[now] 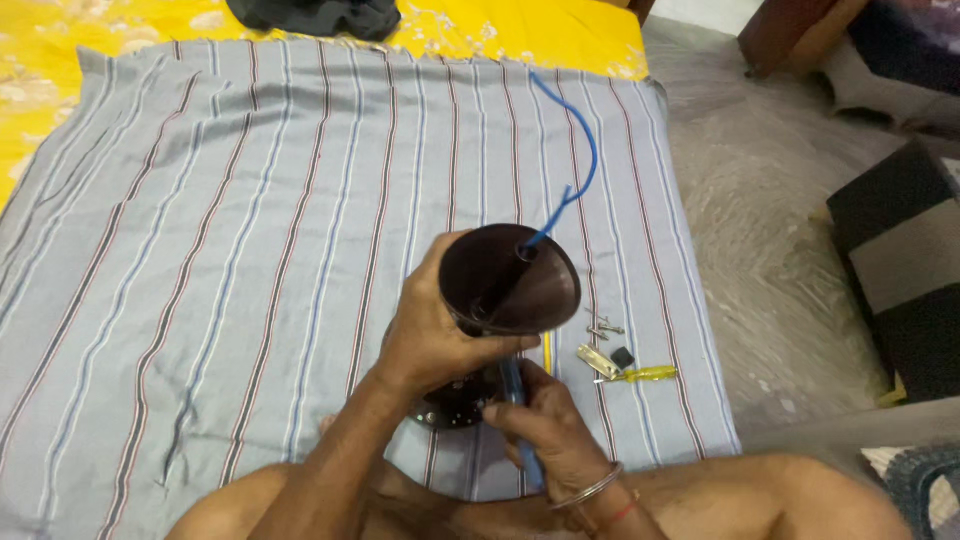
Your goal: The person sits on a bed servicing a ceiling fan motor assembly. They use pliers and a screwdriver to loosen parts, remove the conical cover, thread the blue wire through the downrod, and work on the wiring and mounting hardware at the fan base.
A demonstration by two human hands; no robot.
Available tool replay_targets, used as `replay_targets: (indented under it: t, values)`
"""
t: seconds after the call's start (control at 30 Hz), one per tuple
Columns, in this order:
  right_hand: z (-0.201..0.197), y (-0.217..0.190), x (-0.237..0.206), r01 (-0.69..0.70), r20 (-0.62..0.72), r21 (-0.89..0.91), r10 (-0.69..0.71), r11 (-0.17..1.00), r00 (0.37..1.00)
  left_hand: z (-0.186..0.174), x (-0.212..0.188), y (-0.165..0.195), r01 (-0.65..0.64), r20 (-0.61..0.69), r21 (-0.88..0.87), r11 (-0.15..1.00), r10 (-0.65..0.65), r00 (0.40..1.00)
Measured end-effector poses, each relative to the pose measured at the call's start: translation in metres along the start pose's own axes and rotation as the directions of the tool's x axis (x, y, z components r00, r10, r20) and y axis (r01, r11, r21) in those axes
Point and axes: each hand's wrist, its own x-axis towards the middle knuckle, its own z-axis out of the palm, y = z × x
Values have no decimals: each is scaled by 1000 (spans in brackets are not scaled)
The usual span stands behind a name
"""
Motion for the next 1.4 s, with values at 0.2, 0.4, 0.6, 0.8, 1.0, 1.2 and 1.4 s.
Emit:
replay_targets:
  t: [0.2, 0.4, 0.6, 0.8, 1.0, 1.2, 1.4]
  values:
    - [-1, -4, -2, -106, -141, 36, 110, 994, 984, 0, 0, -1, 3, -46, 77, 997, 1, 999]
    - [6, -15, -9, -110, -11, 140, 113, 984, 994, 6, 7, 13, 11, -86, -43, 999, -14, 996]
    - [19, -12, -3, -51, -61, -10, 50, 999, 997, -6, 12, 39, -184, -131, -13, 983, 181, 975]
    - [9, -5, -12, -62, -90, 0, 62, 998, 994, -14, 6, 57, -123, -79, -142, 982, 112, 991]
    - [-3, 5, -28, -103, -97, -19, 100, 995, 990, 0, 0, 82, -159, -90, -63, 985, 153, 984]
    - [10, -25, -59, -64, -66, 55, 68, 996, 996, 17, -9, 106, -75, -83, -61, 995, 70, 994]
    - [18, -74, -79, 173, 88, 3, -172, 985, 981, 28, -11, 120, -82, -103, 81, 993, 91, 991]
